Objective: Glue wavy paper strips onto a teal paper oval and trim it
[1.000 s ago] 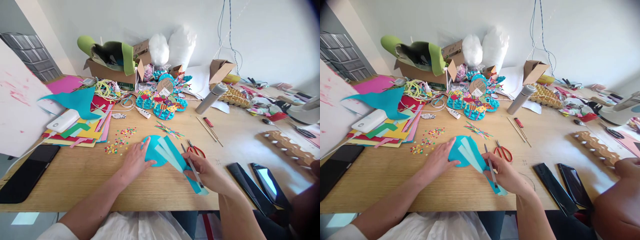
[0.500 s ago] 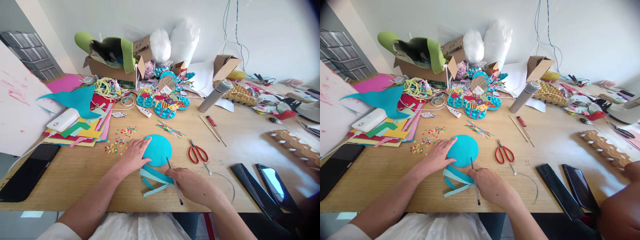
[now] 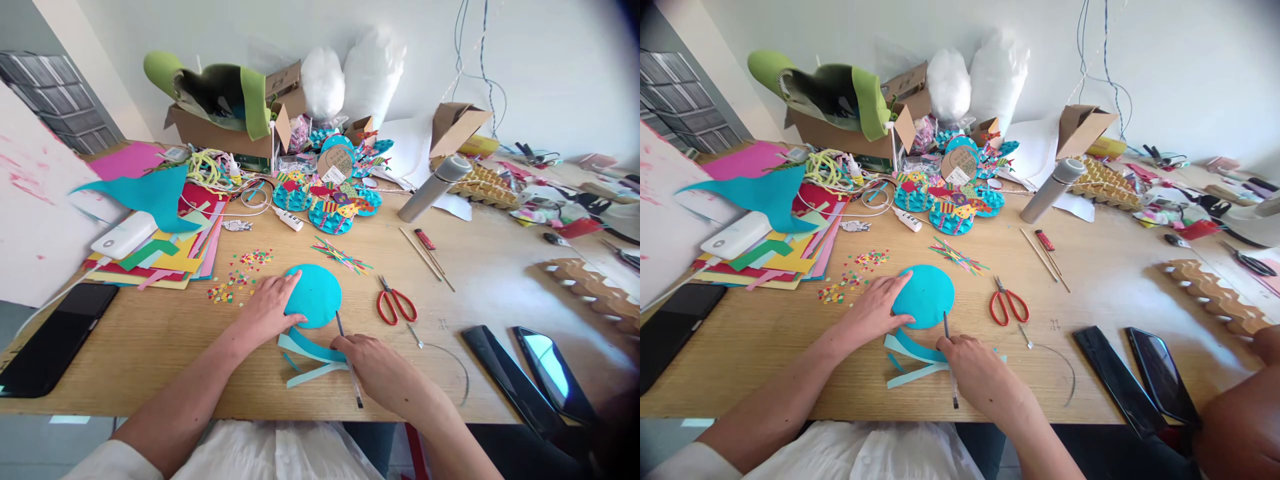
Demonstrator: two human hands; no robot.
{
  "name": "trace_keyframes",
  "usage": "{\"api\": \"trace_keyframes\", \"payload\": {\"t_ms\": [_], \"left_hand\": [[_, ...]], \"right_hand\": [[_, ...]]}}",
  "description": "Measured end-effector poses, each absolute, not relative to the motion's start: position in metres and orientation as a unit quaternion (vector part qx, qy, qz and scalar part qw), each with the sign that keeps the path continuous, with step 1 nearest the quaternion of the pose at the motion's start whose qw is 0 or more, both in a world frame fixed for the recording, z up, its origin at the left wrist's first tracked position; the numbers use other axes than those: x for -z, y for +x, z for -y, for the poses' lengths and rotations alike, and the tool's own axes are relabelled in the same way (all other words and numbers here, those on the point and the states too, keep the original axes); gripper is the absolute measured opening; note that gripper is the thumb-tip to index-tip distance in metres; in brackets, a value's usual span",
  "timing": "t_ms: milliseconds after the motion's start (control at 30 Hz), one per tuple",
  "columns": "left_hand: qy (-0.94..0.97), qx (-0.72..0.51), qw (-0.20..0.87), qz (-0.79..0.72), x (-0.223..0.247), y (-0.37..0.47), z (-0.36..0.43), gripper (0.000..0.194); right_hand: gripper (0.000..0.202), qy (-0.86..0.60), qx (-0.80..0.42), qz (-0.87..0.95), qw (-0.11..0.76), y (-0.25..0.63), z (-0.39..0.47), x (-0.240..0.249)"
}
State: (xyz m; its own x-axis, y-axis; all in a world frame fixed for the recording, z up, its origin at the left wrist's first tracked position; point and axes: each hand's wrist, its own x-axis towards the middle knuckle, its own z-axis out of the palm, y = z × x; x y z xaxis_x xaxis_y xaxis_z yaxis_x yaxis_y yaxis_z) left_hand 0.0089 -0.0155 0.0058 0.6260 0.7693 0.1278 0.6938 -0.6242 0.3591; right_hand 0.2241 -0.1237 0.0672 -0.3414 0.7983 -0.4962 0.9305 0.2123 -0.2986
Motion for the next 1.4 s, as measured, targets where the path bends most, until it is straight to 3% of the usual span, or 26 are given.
{"api": "trace_keyframes", "payload": {"t_ms": [367, 700, 1167, 1400], "left_hand": [[0.898, -0.114, 0.130, -0.405, -0.012, 0.007, 0.018, 0.108], [0.893, -0.066, 0.069, -0.440, -0.017, 0.014, 0.026, 0.102], [0.887, -0.094, 0.098, -0.441, -0.010, 0.011, 0.023, 0.091], [0.888, -0.088, 0.097, -0.442, -0.010, 0.011, 0.022, 0.094]], "right_hand": [[0.037, 0.574, 0.268, -0.766, 0.107, 0.224, 0.125, -0.073], [0.046, 0.570, 0.259, -0.772, 0.113, 0.223, 0.123, -0.078], [0.044, 0.572, 0.266, -0.767, 0.115, 0.219, 0.117, -0.081], [0.042, 0.579, 0.270, -0.761, 0.115, 0.219, 0.119, -0.079]]}}
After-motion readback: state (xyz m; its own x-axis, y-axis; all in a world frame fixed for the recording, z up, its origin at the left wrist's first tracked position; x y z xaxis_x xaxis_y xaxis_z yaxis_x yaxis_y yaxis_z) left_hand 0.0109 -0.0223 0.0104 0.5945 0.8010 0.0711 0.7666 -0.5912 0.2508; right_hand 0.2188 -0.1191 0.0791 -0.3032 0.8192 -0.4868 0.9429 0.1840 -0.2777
